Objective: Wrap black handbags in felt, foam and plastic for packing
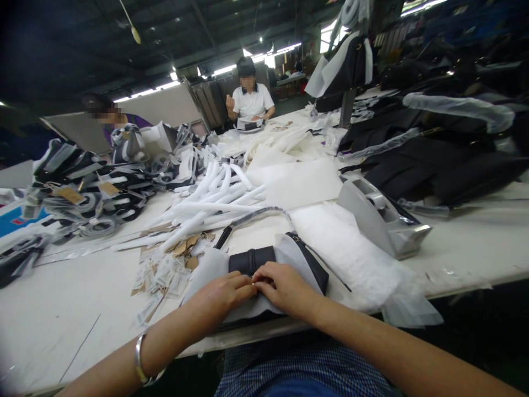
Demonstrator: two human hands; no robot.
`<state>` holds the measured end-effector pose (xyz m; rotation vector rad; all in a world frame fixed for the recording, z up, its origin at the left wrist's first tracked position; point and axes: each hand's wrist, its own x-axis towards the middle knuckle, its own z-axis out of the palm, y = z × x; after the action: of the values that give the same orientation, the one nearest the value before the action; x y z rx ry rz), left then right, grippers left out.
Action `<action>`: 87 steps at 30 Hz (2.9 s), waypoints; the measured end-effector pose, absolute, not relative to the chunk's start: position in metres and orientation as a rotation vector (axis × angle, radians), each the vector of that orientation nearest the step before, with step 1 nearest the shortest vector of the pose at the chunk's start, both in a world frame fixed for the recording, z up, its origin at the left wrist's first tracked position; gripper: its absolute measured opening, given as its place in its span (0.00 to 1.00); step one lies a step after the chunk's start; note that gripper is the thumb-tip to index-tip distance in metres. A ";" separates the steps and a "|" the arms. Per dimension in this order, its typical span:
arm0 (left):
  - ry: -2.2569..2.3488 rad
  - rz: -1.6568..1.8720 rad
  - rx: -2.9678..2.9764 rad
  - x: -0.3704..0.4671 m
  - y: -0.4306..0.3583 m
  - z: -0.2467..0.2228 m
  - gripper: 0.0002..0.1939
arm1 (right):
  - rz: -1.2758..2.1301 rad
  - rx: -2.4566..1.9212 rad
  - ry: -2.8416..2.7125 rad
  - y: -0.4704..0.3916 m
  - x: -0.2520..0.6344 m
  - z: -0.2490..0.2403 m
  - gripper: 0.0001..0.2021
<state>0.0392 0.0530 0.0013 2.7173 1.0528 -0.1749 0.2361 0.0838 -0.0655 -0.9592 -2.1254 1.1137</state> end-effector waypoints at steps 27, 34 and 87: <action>1.310 0.425 2.297 0.035 0.076 -0.023 0.03 | 1.440 -0.990 -1.892 0.082 0.232 -0.056 0.03; 1.244 0.578 2.051 0.030 0.066 -0.024 0.05 | 1.235 -1.055 -2.011 0.078 0.231 -0.066 0.04; 1.224 0.850 1.605 0.023 0.056 -0.056 0.07 | 0.815 -0.727 -2.713 0.098 0.225 -0.022 0.05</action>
<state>0.0229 0.0559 -0.0564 1.6050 1.2244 0.8499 0.2254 0.0977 -0.0224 -0.7273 -2.7130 0.8146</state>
